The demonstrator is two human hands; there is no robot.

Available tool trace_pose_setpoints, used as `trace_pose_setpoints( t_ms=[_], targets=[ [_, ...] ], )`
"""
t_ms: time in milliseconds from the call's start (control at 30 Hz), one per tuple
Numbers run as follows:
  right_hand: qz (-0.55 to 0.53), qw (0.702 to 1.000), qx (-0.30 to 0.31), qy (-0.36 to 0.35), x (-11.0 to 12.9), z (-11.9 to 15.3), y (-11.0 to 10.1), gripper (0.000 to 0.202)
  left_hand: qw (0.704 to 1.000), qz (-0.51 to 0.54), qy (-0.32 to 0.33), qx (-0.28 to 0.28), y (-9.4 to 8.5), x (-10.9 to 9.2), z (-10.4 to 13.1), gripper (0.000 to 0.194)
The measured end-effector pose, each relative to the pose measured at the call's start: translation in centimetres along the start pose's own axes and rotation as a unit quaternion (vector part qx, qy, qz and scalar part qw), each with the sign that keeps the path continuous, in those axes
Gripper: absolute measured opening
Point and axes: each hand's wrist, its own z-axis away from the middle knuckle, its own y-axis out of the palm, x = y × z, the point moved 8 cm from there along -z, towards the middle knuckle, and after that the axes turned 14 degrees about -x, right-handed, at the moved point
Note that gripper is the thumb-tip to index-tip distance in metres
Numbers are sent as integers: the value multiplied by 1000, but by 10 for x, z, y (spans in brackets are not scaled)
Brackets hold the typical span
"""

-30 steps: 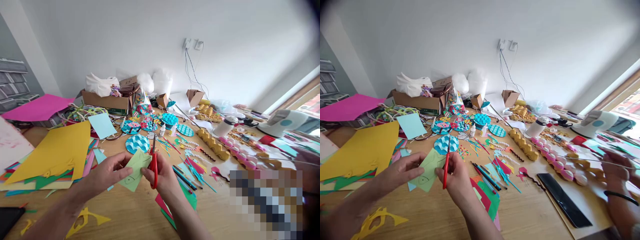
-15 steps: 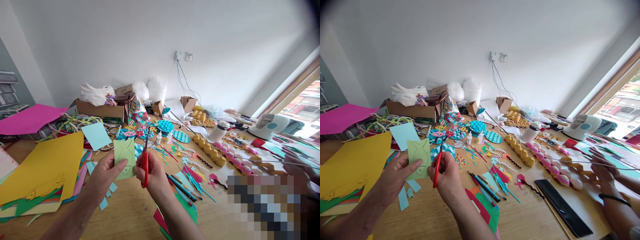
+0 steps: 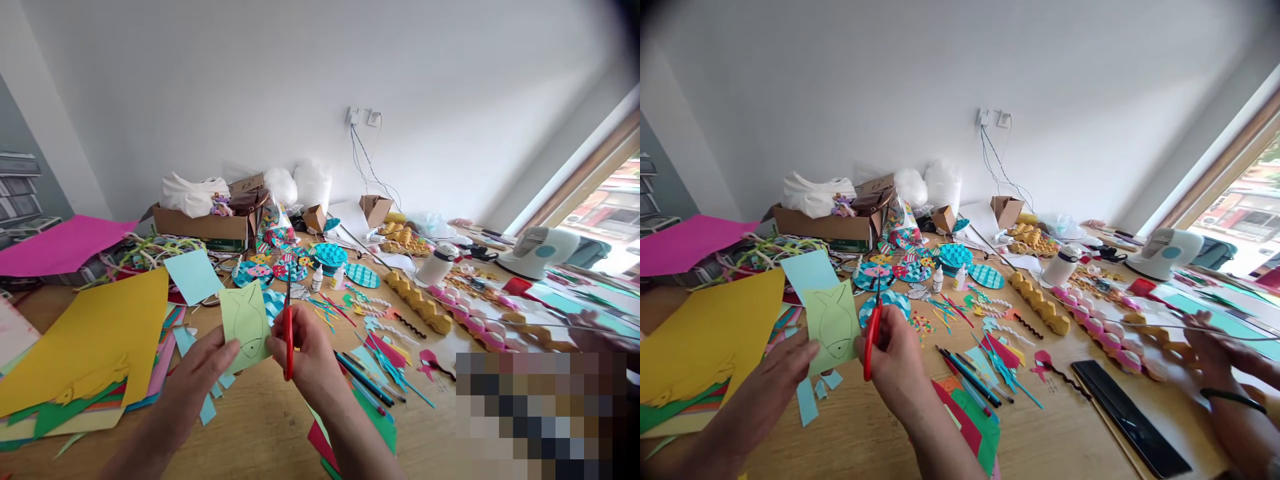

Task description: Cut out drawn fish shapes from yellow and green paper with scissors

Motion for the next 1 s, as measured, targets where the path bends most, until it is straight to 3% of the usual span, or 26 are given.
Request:
trace_pose_setpoints(
  t_ms=[100,200,367,500,600,733,833,1000],
  targets=[
    [34,999,-1,-5,1,3,2,17,997,-64,-28,31,3,12,5,15],
    [42,999,5,-2,2,6,2,17,995,-80,-53,23,2,19,7,16],
    [24,999,1,-32,-3,21,-5,19,997,-11,-59,-47,-3,14,10,14],
    [56,998,35,-2,-40,45,-1,22,994,60,-42,-82,-3,11,12,22],
    [86,996,26,-21,-56,58,1,31,991,89,-41,-89,0,13,15,20],
    [102,993,50,-21,-54,65,5,31,986,142,-31,-84,3,9,18,15],
    [118,991,53,-28,-49,66,5,28,979,168,-32,-112,0,4,18,14],
    [90,994,49,-33,-61,70,6,21,968,200,-45,-147,0,3,19,17]
  ],
)
